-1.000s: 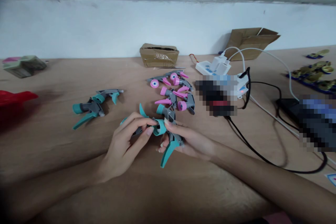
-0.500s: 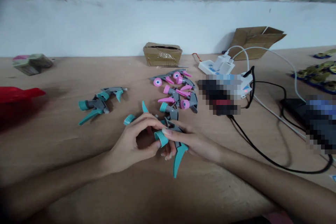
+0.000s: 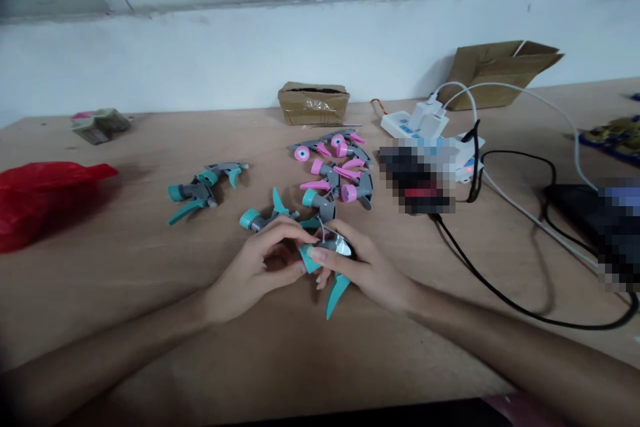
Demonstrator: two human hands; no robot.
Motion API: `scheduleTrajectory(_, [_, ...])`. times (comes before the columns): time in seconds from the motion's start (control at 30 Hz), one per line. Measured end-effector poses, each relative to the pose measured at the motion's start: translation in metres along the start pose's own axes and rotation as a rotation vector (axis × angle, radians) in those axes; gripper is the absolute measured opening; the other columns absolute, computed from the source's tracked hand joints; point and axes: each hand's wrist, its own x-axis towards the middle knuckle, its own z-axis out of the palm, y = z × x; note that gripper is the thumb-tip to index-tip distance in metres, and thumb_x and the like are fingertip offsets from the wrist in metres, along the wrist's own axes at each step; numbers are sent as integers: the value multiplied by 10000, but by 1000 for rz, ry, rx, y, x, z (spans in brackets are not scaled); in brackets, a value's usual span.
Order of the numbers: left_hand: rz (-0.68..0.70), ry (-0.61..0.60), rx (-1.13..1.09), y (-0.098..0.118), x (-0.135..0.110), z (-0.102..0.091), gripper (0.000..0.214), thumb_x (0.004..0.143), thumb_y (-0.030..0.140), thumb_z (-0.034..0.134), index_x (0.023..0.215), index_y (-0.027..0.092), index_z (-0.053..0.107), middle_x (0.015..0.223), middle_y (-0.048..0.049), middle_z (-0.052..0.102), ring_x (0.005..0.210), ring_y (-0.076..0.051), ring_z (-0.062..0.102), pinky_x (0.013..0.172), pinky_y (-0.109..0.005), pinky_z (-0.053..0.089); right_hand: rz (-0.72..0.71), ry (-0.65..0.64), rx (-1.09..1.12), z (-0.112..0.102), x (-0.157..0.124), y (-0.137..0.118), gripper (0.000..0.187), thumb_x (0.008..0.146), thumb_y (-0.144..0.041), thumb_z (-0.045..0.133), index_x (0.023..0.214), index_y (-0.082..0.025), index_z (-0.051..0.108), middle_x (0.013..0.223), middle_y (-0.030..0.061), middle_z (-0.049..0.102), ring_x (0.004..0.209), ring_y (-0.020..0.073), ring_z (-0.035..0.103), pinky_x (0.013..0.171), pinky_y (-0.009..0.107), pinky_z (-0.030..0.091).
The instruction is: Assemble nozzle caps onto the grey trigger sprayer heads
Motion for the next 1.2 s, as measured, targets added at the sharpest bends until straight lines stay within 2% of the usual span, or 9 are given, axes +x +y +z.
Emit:
scheduleTrajectory(0.2, [7, 41, -68, -1, 0, 8, 219, 755, 135, 577, 962, 180, 522, 948, -32, 481, 770, -128, 521, 641, -253, 469, -65, 26, -202, 1, -2, -3, 230, 852, -417, 509, 931, -202, 523, 732, -23, 624, 709, 112, 603, 677, 246, 477])
scheduleTrajectory(0.37, [6, 68, -13, 2, -1, 10, 214, 712, 90, 547, 903, 174, 496, 883, -16, 510, 685, -104, 506, 590, -230, 462, -127, 91, -445, 1, -4, -2, 293, 843, -448, 505, 1039, -231, 520, 923, 6, 621, 859, 150, 578, 749, 282, 456])
scheduleTrajectory(0.67, [27, 69, 17, 0, -3, 9, 304, 692, 58, 555, 973, 172, 532, 934, -20, 511, 699, -92, 540, 617, -218, 482, -226, 189, -564, 3, -7, 4, 501, 848, -383, 518, 1309, -300, 340, 1292, 42, 496, 1153, 211, 505, 920, 358, 457])
scheduleTrajectory(0.87, [22, 108, 41, 1, -2, 7, 281, 712, 68, 537, 969, 179, 550, 932, -21, 531, 774, -124, 546, 656, -237, 461, -342, 122, -645, 5, -7, 0, 492, 879, -311, 478, 1338, -310, 302, 1347, 37, 443, 1238, 187, 427, 1017, 371, 390])
scheduleTrajectory(1.03, [-29, 121, 22, -3, 1, 4, 55, 806, 158, 513, 831, 164, 561, 801, -8, 517, 729, -131, 496, 639, -246, 419, -340, -30, -712, 6, -6, -3, 512, 868, -303, 496, 1346, -286, 311, 1198, 67, 510, 1111, 188, 501, 965, 398, 428])
scheduleTrajectory(1.2, [-80, 98, -153, -3, 3, 4, 77, 797, 204, 537, 846, 157, 573, 823, -20, 529, 781, -151, 511, 689, -272, 444, -352, -21, -765, 4, -5, -1, 497, 879, -297, 478, 1349, -279, 316, 1094, 59, 511, 1028, 167, 512, 914, 362, 458])
